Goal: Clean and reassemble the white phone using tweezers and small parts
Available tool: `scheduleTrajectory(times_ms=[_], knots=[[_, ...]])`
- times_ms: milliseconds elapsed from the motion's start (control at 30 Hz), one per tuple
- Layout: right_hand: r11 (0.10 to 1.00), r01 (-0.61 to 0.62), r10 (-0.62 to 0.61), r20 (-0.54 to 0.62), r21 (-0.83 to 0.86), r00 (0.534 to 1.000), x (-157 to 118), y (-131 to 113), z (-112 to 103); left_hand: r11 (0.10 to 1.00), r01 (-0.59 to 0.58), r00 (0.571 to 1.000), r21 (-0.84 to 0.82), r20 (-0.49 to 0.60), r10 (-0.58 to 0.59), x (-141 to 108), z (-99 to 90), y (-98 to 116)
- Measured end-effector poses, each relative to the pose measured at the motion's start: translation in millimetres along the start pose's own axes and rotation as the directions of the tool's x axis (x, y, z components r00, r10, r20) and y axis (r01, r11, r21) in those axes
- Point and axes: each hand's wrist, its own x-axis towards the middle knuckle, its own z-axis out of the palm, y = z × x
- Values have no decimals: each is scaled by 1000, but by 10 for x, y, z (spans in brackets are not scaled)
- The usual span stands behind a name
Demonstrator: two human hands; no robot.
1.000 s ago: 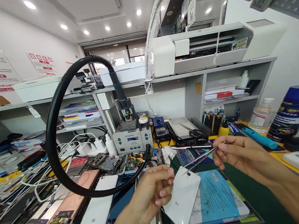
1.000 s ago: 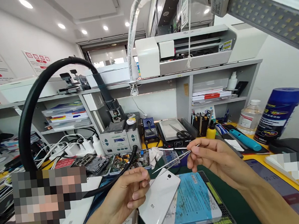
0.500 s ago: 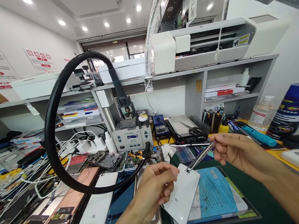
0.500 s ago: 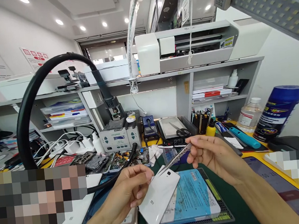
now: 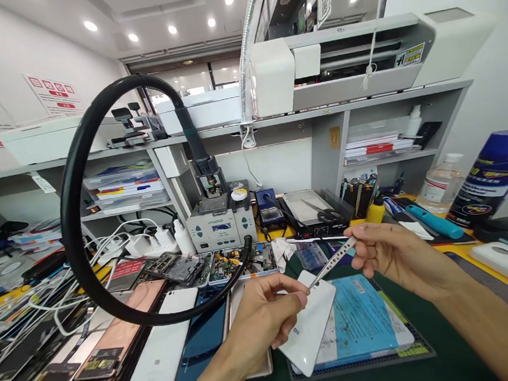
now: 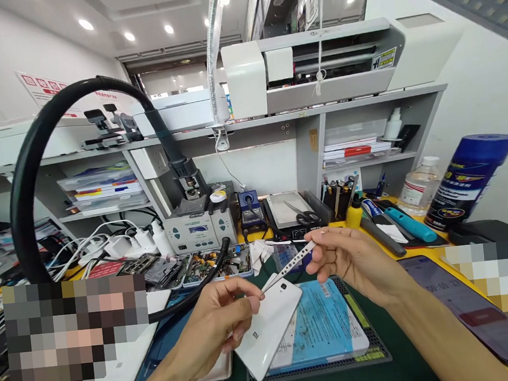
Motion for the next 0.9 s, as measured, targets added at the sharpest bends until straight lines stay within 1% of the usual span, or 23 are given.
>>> scheduleTrajectory(times_ms=[333, 767, 900], knots=[[1000, 10, -9, 17, -20, 1000, 10, 19, 22, 997, 73, 995, 14, -63, -72, 13, 42, 35], [999, 18, -16, 66, -42, 998, -5, 49, 35, 993, 114, 986, 36, -130, -108, 52, 48, 0], [999, 34, -32, 60, -33, 998, -10, 40, 14, 993, 111, 985, 33, -135, -106, 54, 34, -1]])
